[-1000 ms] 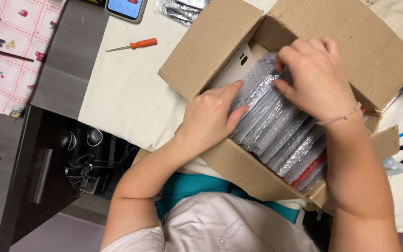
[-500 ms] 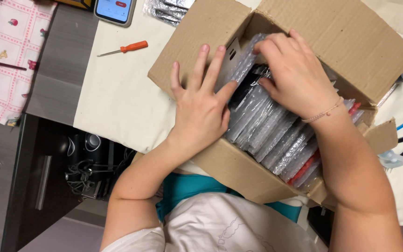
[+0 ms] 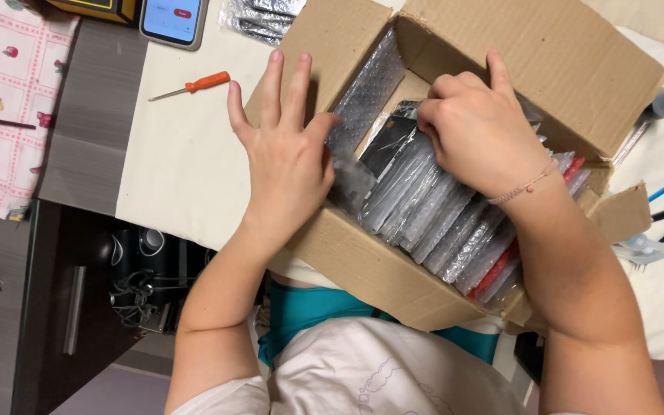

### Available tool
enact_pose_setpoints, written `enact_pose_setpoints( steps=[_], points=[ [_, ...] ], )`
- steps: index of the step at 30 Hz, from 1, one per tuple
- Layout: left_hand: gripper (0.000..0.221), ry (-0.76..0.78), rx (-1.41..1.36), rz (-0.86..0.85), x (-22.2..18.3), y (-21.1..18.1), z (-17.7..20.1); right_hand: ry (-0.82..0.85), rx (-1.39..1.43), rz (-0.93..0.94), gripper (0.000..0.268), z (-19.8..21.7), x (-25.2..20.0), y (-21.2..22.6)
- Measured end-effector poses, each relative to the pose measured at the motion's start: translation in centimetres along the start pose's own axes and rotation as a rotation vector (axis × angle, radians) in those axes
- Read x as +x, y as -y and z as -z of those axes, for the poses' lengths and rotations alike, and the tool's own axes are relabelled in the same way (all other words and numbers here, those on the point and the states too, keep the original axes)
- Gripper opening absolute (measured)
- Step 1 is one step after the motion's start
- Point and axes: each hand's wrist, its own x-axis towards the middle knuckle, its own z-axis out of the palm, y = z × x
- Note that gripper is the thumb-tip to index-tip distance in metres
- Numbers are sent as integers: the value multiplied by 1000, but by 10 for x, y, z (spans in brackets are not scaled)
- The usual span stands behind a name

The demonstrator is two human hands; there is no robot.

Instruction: Unboxing and inspecting a shipment of mobile phone screen replacement parts

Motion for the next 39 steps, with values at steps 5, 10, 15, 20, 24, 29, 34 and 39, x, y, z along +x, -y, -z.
enact_pose_setpoints(
  steps=[5,10,15,20,24,29,34,39],
  points=[
    [9,-52,-56,-91,-3,-12,4,27,-118,-39,14,0,-1,-1],
    [31,97,-40,-113,-7,-25,-4,102,-212,-101,18,4,1,4],
    [37,195,-22,-108,-4,-24,-7,131,-198,-103,19,0,-1,3],
    [57,162,30,-44,-4,-25,-12,26,-154,-11,26,-7,-8,-7],
    [58,99,-3,-38,-4,-24,-14,11,-114,29,42,-7,-7,-8],
    [33,-65,-356,-182,2,-21,-1,-3,56,89,75,-7,-5,-6],
    [42,314,-582,-177,-2,-28,-7,54,140,43,85,3,-2,-4],
    [26,157,-183,-147,-9,-23,-30,44,149,3,75,11,-2,-1]
  ],
)
